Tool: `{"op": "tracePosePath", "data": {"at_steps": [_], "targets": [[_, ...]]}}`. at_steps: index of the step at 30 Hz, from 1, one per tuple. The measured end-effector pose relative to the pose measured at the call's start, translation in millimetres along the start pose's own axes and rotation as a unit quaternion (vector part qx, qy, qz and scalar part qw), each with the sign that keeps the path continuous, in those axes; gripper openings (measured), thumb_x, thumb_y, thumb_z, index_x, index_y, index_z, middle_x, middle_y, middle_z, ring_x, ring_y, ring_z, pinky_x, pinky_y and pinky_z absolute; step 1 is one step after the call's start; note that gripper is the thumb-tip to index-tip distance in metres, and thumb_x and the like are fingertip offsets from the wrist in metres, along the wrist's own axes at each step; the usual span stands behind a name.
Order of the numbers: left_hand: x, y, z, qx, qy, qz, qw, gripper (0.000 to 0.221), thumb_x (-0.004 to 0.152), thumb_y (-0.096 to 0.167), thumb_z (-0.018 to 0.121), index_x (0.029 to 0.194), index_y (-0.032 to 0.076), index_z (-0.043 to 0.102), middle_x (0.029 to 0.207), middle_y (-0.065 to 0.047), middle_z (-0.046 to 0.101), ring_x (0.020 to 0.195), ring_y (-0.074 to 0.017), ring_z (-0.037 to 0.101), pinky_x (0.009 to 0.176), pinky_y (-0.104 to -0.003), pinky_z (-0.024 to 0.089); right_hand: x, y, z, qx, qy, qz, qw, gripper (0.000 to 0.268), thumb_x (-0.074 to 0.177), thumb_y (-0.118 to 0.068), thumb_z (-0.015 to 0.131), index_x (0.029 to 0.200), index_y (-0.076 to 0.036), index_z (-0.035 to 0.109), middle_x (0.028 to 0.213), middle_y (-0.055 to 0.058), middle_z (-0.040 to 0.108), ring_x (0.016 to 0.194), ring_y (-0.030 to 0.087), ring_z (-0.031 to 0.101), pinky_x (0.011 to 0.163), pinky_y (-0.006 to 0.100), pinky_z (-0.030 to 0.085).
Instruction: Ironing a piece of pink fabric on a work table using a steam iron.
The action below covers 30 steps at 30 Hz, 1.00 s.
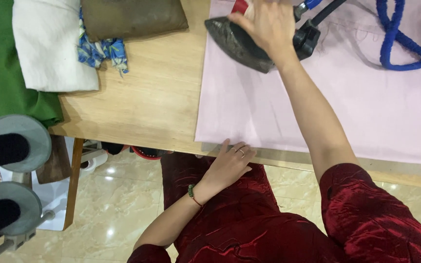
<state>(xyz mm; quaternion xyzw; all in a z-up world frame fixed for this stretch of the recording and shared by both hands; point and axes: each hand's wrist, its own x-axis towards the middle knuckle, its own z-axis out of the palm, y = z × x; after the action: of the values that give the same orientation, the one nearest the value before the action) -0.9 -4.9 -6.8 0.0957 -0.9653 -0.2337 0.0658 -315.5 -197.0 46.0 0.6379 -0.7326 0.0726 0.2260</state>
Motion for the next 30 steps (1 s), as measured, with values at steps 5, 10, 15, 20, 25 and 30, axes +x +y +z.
{"op": "tracePosePath", "data": {"at_steps": [5,10,15,20,25,30], "targets": [[8,3,-8,-0.008,-0.027,0.009,1.000,0.050,0.088,0.034,0.076,0.130,0.012,0.062,0.133,-0.009,0.065,0.131,-0.0282,0.055,0.107,-0.059,0.040,-50,-27,-39,0.006,-0.055,0.011,0.998,0.071,0.108,-0.079,0.049,0.105,-0.011,0.069,0.063,0.008,0.068,0.058,0.033,0.069,0.063,0.044,0.049],[19,1,-6,-0.015,-0.030,0.027,0.999,0.052,0.086,0.036,0.078,0.131,0.014,0.061,0.129,-0.007,0.065,0.125,-0.0269,0.057,0.106,-0.058,0.041,-112,-57,-100,-0.008,-0.074,0.013,0.997,0.074,0.107,-0.078,0.037,0.101,-0.012,0.069,0.044,-0.010,0.046,0.037,0.006,0.046,0.080,0.042,0.057],[33,5,-24,-0.082,-0.125,0.015,0.989,0.045,0.099,0.031,0.064,0.138,0.008,0.060,0.137,-0.020,0.062,0.135,-0.0373,0.053,0.115,-0.066,0.024,-161,-55,-129,0.033,-0.104,0.042,0.993,0.062,0.095,-0.077,0.056,0.091,-0.016,0.066,0.056,0.004,0.067,0.055,0.020,0.071,0.071,0.034,0.049],[40,4,-24,-0.090,-0.148,0.031,0.984,0.044,0.101,0.029,0.062,0.139,0.007,0.059,0.139,-0.021,0.061,0.136,-0.0382,0.051,0.116,-0.066,0.024,-150,-31,-113,0.000,-0.081,0.090,0.993,0.065,0.095,-0.079,0.055,0.093,-0.015,0.065,0.056,0.006,0.067,0.054,0.024,0.071,0.069,0.037,0.049],[40,4,-27,-0.089,-0.174,0.021,0.981,0.047,0.102,0.030,0.059,0.143,0.008,0.057,0.143,-0.020,0.057,0.141,-0.0371,0.045,0.117,-0.065,0.020,-109,26,-59,-0.069,-0.065,0.147,0.985,0.072,0.094,-0.086,0.057,0.097,-0.015,0.069,0.058,0.011,0.068,0.056,0.030,0.071,0.062,0.040,0.050],[32,3,-20,-0.084,-0.190,0.001,0.978,0.048,0.103,0.033,0.057,0.144,0.009,0.054,0.147,-0.017,0.054,0.144,-0.0329,0.041,0.120,-0.063,0.017,-44,99,6,-0.012,-0.006,0.106,0.994,0.071,0.104,-0.081,0.069,0.094,-0.010,0.073,0.064,0.020,0.069,0.066,0.046,0.073,0.059,0.051,0.052]]}}
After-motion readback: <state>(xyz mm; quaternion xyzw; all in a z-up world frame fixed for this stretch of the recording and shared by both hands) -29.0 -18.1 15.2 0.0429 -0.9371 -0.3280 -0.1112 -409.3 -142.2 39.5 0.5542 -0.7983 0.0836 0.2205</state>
